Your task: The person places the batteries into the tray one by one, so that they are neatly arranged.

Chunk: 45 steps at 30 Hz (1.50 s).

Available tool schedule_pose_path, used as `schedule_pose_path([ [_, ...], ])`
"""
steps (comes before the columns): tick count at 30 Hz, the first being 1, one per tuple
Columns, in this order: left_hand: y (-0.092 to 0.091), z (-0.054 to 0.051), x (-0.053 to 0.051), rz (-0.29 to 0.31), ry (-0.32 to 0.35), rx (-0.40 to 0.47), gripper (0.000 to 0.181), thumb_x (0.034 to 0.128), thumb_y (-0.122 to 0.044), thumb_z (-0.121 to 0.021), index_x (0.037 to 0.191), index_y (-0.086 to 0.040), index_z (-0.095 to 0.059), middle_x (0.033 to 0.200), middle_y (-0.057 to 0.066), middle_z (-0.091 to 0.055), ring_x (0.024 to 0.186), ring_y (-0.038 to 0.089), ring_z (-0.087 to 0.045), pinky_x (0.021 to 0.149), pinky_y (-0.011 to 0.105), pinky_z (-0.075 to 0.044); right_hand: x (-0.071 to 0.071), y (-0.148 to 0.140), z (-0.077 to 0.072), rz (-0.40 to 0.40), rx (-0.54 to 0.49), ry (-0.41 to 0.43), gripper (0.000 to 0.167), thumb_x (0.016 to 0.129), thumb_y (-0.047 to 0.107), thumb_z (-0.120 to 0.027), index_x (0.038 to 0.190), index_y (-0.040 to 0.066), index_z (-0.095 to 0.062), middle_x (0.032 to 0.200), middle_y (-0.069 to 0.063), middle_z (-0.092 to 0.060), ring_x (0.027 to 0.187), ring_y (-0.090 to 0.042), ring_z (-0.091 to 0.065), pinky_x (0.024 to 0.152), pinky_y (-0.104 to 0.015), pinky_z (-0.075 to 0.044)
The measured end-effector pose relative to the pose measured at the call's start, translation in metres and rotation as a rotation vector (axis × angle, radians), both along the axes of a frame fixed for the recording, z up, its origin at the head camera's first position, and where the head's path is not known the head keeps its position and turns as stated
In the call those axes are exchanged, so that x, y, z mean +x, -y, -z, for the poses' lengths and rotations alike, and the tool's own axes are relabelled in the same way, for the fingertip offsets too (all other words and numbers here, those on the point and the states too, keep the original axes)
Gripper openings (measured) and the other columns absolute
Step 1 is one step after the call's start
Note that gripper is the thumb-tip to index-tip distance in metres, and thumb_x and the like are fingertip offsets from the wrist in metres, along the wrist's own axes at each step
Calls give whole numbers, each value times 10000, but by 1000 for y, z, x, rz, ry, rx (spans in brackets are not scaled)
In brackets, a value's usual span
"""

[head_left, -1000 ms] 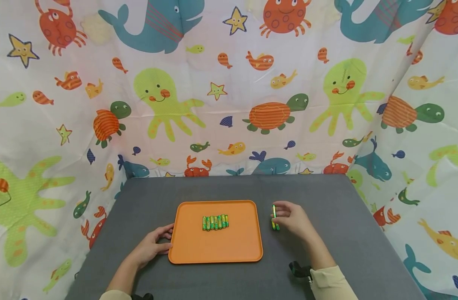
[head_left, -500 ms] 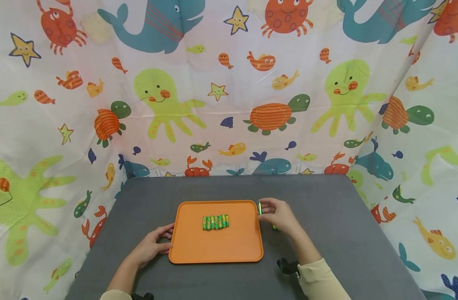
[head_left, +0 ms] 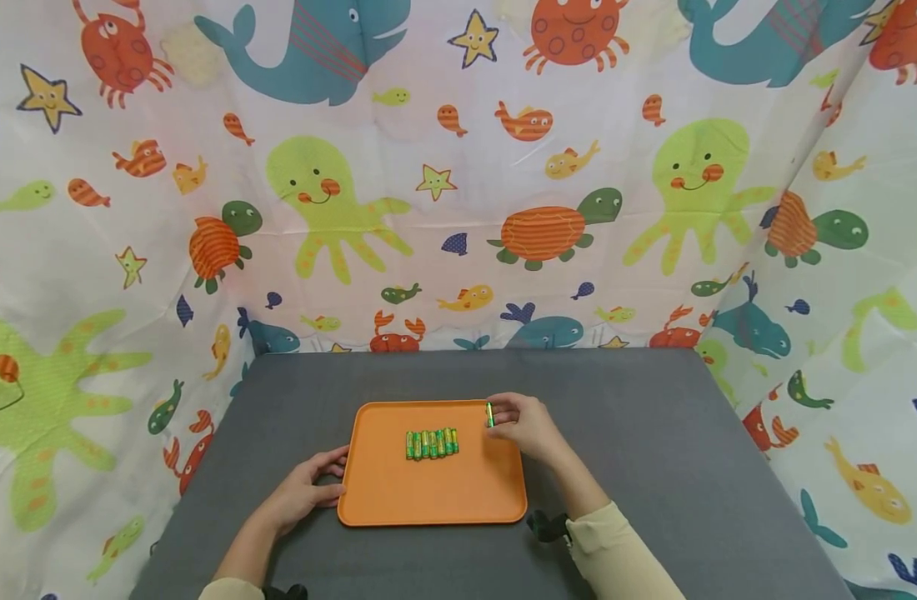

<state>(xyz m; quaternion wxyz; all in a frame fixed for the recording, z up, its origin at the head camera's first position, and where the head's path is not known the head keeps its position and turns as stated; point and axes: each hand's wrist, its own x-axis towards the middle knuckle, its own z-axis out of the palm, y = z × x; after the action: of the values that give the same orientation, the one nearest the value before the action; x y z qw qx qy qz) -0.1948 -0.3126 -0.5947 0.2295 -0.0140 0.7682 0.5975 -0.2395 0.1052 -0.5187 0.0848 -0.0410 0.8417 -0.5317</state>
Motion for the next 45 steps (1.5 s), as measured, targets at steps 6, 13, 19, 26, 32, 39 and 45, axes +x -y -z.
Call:
schedule_pose_path([
  [6,0,-1,0,10,-5,3,748,898,-107,-758,1554,-114,-400,1354,161,-466,1163,277,-518,851,375,-607,-6,14,10,-58,18,-4,487,819,21,-817,1280,24,-659,1091,-77,-708,1004,-290,-683,809,-371,-597],
  [13,0,0,0,6,-4,0,746,897,-116,-761,1552,-120,-405,1354,158,-468,1165,276,-516,848,374,-608,-12,27,32,-94,61,-12,501,794,6,-836,1265,1,-663,1116,-108,-697,989,-289,-681,807,-387,-599],
  [19,0,-1,0,18,0,7,754,901,-129,-760,1559,-115,-391,1355,162,-463,1173,280,-513,853,375,-606,-13,35,46,-106,118,11,517,780,23,-855,1260,19,-664,1078,-79,-673,911,-185,-641,809,-376,-585],
  [26,0,-1,0,27,-4,14,755,902,-147,-763,1558,-116,-392,1360,163,-462,1176,279,-513,853,375,-606,-11,42,56,-114,112,37,507,779,-7,-845,1250,17,-657,1072,-74,-648,881,-171,-610,762,-338,-574],
  [32,1,-1,-1,27,-6,19,754,901,-134,-760,1559,-121,-391,1367,164,-455,1185,285,-505,844,372,-607,-10,45,54,-105,105,43,508,786,-21,-833,1259,27,-655,1103,-67,-660,924,-188,-620,790,-347,-576],
  [39,1,-1,-1,32,-6,18,758,901,-133,-761,1561,-117,-387,1363,165,-453,1181,285,-502,848,374,-608,-8,37,48,-118,109,23,578,797,9,-836,1330,21,-615,1100,-114,-658,914,-188,-637,777,-347,-575],
  [45,2,0,0,33,-9,22,762,898,-120,-761,1561,-111,-386,1367,168,-449,1178,286,-507,843,374,-609,-4,24,32,-99,96,-43,565,817,9,-817,1345,12,-614,1154,-165,-675,996,-269,-669,831,-392,-587],
])
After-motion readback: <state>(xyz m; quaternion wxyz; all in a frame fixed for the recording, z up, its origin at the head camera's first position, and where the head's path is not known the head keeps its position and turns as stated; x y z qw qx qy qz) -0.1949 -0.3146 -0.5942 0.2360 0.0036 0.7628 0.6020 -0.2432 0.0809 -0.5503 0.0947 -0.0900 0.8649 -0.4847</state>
